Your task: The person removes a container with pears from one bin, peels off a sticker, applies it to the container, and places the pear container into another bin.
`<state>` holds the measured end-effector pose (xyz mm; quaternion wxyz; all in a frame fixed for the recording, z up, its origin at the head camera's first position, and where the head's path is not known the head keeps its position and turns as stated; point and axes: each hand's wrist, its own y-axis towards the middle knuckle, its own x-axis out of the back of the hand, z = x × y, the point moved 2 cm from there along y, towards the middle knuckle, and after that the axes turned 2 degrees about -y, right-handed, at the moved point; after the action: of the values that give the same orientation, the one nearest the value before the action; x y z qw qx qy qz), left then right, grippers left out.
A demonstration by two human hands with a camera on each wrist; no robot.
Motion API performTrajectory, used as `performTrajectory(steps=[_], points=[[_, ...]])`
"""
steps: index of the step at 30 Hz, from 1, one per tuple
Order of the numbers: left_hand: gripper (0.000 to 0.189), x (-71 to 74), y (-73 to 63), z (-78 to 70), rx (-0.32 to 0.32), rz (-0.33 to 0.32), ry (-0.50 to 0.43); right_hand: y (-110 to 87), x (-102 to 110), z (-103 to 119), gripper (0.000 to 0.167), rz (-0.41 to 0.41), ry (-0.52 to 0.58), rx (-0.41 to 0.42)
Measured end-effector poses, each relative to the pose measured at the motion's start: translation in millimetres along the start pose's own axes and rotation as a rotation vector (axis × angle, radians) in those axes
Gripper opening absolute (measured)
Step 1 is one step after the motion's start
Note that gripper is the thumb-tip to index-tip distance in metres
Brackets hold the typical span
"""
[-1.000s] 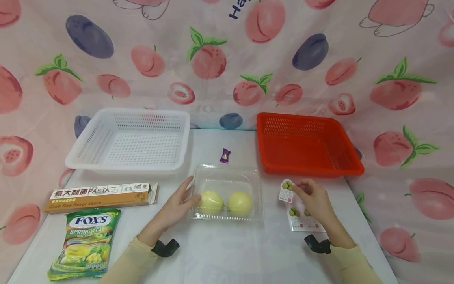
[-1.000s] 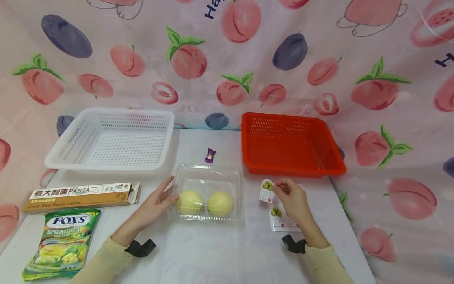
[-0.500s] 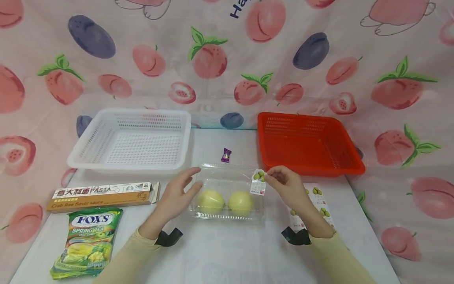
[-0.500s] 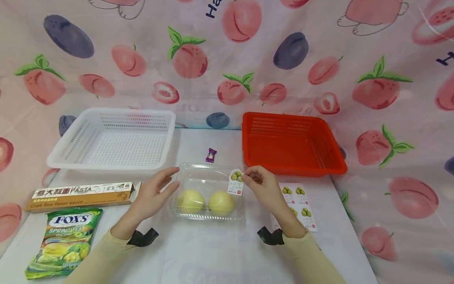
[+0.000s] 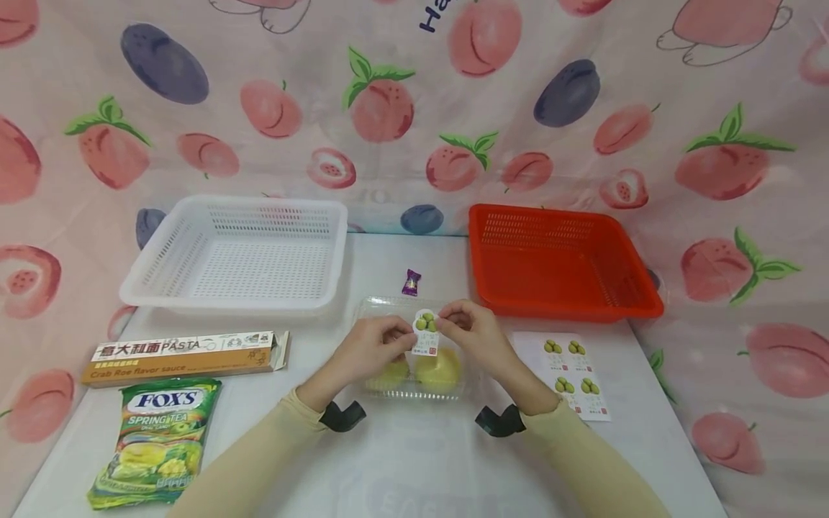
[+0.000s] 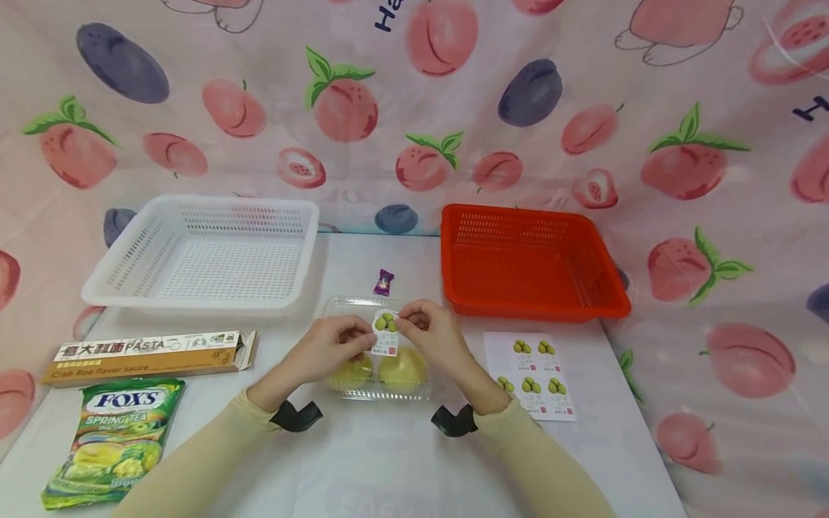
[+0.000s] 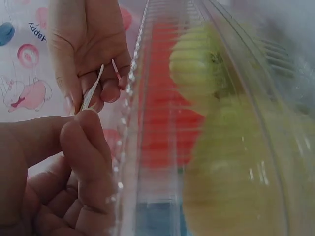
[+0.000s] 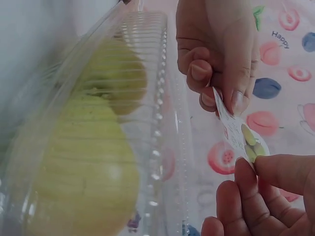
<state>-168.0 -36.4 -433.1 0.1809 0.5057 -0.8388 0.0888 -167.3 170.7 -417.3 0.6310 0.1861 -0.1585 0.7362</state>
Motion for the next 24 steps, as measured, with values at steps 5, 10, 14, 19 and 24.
performTrajectory(steps=[5,10,14,19,24], points=[[0.013,2.9,5.3,3.7,0.072,-0.002,-0.009,6.2,-5.0,-1.8,0.015,-0.001,-0.033,-0.024],[0.014,2.7,9.3,5.6,0.081,0.005,0.044,12.5,-10.1,-6.3,0.013,-0.003,-0.098,-0.044],[0.015,1.1,11.9,5.4,0.069,0.003,0.130,16.3,-13.1,-10.5,0.011,-0.008,-0.158,-0.030],[0.017,-0.3,14.7,3.8,0.051,-0.006,0.245,17.1,-15.2,-9.1,0.009,-0.026,-0.200,0.019],[0.018,-1.0,15.8,1.3,0.041,-0.017,0.328,17.3,-18.2,-8.6,0.008,-0.042,-0.229,0.075]])
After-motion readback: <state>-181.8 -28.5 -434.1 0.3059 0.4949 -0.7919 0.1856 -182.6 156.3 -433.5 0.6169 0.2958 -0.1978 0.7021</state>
